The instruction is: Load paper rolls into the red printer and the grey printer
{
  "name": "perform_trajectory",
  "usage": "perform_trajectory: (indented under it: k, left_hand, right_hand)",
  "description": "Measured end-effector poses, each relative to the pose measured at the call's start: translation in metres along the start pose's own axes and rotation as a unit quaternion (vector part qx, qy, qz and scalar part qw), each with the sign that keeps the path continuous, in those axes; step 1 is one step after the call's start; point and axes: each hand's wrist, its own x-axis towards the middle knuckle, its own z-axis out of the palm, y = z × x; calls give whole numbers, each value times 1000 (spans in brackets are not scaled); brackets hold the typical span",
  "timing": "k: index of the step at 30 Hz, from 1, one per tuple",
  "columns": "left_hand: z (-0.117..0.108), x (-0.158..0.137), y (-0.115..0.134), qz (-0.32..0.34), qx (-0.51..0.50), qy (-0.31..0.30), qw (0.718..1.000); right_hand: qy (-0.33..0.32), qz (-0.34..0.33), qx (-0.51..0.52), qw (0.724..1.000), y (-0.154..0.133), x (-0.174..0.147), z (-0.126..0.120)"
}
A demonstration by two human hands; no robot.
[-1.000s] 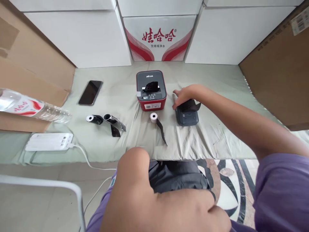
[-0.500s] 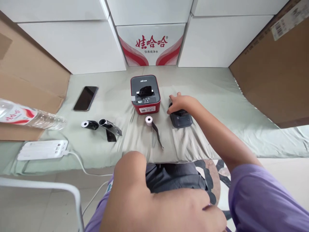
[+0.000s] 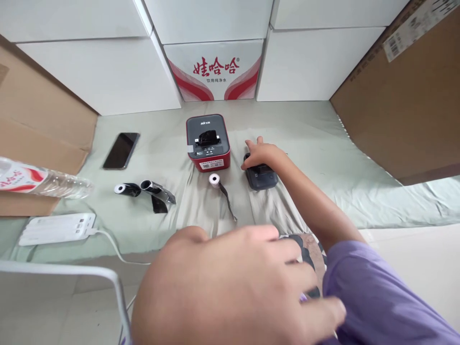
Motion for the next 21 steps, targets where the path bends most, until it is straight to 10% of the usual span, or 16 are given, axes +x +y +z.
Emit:
perform_trajectory:
  k: [8, 14, 21]
  left_hand:
    - [-8, 10, -21, -45, 4, -1, 999]
    - [-13, 9, -47, -238, 32, 58, 969]
    - [0, 53, -131, -479, 60, 64, 873]
  right_hand:
    - [24, 30, -2, 999, -13, 15, 13]
    - [87, -14, 164, 982, 24, 13, 9]
    - [196, -160, 571, 781, 97, 50, 57]
